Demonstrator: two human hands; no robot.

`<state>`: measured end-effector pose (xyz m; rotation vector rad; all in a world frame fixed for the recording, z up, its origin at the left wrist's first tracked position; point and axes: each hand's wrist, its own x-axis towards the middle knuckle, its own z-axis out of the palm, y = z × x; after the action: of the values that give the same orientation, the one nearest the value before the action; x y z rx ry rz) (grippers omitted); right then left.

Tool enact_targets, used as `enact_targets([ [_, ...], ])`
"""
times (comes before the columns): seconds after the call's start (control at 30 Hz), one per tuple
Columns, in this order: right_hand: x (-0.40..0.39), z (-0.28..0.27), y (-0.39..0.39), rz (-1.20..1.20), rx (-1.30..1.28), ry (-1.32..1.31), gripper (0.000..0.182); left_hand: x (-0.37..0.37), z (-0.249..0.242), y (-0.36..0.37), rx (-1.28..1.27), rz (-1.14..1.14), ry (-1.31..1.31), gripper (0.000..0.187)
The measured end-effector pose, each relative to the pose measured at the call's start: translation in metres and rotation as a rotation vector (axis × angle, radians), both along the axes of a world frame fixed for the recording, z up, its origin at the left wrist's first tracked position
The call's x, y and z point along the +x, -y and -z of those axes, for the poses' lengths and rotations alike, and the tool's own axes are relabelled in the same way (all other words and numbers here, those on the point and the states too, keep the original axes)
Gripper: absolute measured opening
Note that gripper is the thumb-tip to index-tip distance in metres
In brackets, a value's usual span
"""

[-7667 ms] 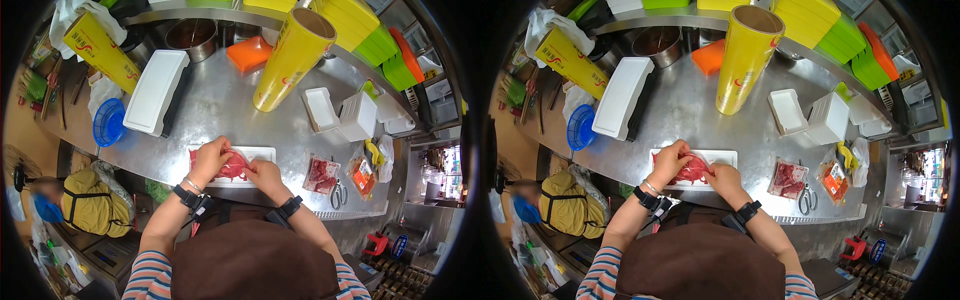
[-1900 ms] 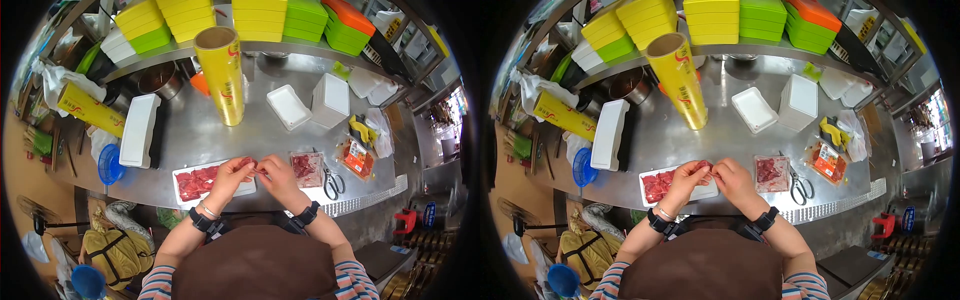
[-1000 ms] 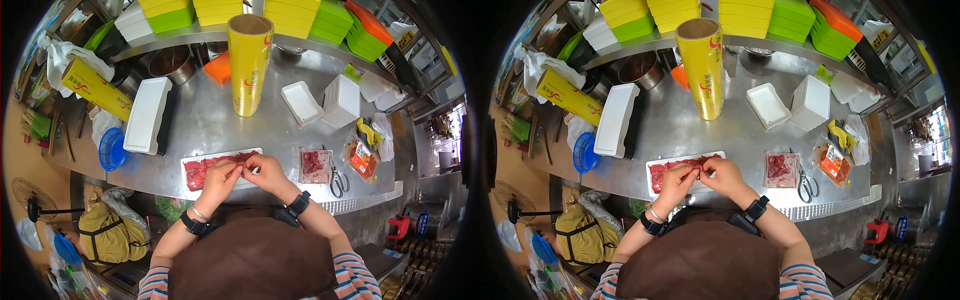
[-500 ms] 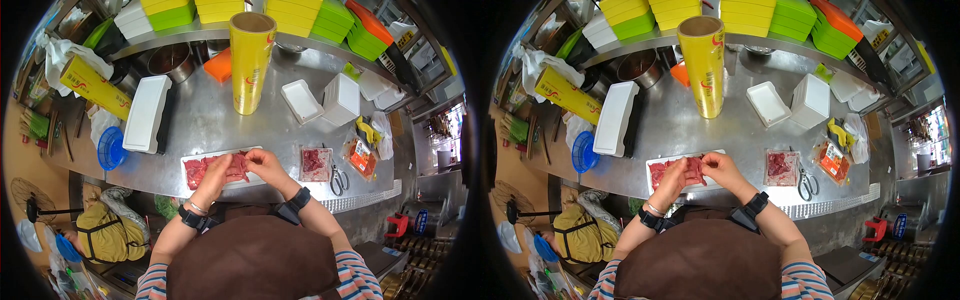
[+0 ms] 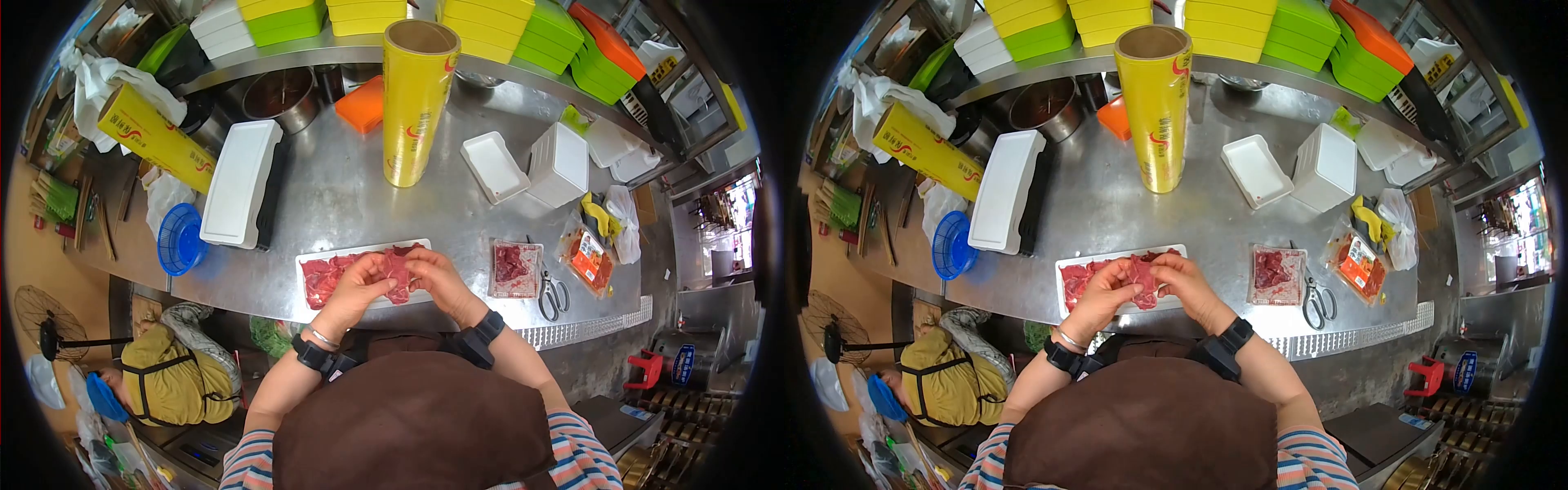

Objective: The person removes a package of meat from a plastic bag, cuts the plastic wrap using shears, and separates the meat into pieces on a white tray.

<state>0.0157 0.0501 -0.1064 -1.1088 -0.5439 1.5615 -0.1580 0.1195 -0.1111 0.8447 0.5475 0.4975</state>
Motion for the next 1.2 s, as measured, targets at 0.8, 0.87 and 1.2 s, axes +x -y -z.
enact_targets([
  [0.8,-0.007,0.014,0.004,0.197,0.078,-0.035,0.007,-0.019,0.008,-0.001,0.005,0.067,-0.107,0.025],
  [0.87,-0.005,0.014,0.004,0.223,0.071,-0.068,0.008,-0.021,0.008,-0.002,0.03,0.09,-0.083,0.023],
  [1.2,-0.01,-0.005,0.0,-0.056,0.077,0.076,0.042,-0.017,-0.007,-0.004,0.091,0.097,-0.132,0.016],
])
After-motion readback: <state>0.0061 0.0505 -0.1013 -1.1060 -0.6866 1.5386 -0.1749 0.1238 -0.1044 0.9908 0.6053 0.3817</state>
